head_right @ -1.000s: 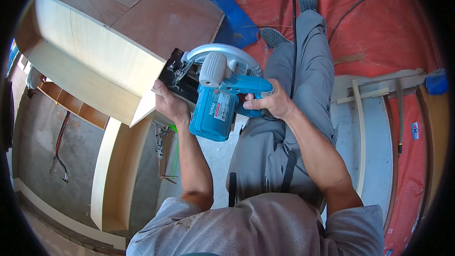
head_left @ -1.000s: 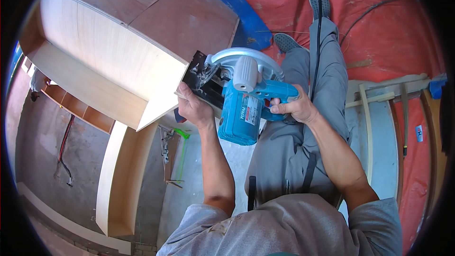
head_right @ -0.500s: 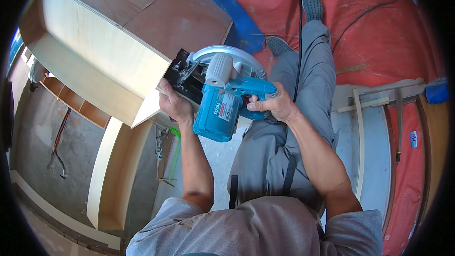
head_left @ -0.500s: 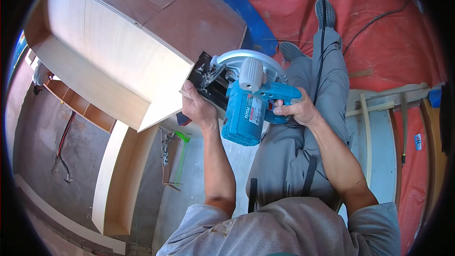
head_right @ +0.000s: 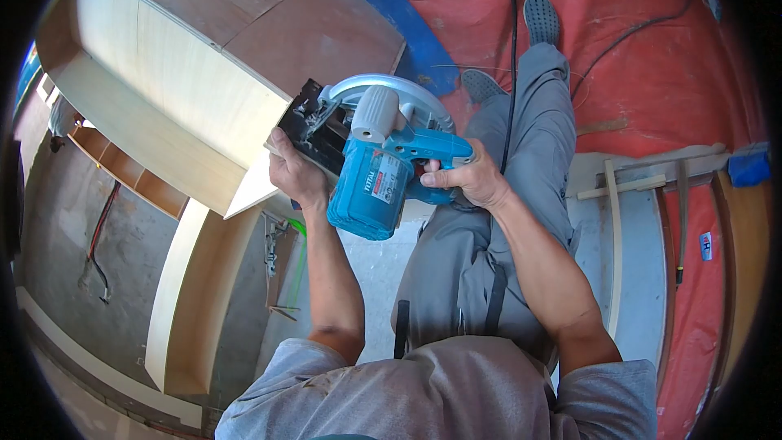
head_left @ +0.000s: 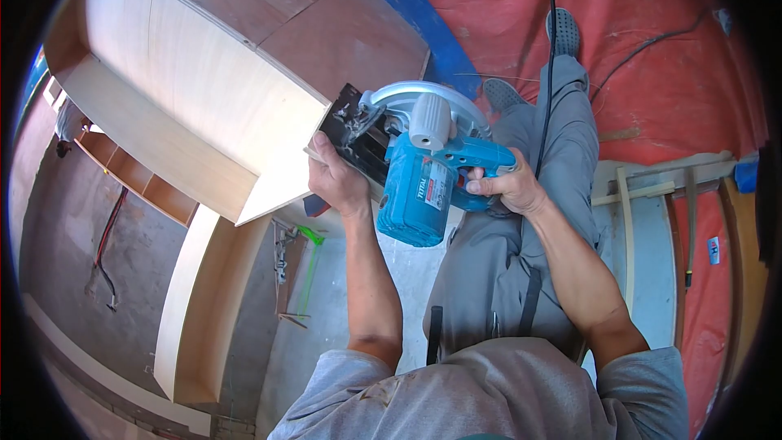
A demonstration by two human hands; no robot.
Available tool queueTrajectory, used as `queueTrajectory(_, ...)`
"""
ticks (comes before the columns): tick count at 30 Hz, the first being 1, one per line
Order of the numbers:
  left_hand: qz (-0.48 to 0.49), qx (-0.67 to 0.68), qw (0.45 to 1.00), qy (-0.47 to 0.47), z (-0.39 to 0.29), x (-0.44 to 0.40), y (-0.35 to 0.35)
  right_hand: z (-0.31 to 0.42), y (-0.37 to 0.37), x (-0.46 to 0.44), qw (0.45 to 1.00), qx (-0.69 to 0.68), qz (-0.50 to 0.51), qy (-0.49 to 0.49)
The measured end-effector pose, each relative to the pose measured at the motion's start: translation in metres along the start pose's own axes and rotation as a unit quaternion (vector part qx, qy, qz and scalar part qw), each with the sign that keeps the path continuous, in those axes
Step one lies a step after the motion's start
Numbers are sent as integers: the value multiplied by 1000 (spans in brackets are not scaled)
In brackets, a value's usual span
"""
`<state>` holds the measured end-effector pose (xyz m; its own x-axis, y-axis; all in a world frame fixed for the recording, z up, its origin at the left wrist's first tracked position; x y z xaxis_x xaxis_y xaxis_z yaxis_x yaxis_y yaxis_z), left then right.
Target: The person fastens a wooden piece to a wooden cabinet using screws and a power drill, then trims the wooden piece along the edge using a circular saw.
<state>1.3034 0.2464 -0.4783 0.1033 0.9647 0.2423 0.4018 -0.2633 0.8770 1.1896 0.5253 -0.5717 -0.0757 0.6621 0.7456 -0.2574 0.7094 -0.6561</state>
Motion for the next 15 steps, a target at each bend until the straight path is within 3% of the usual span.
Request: queueTrajectory(15,-6,34,999,1,11,-2,-1,-5,2,-3,999,15,11,48)
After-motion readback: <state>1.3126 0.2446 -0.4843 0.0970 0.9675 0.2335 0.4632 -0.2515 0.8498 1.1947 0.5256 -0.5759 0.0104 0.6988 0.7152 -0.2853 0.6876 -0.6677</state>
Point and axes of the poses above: each hand's wrist, its own x-axis away from the middle knuckle, its own y-axis out of the back of the hand, z = x × y, the point moved 8 cm from there along -x, towards the middle knuckle, and after that the axes turned 2 degrees about z, right-handed, at the moved point
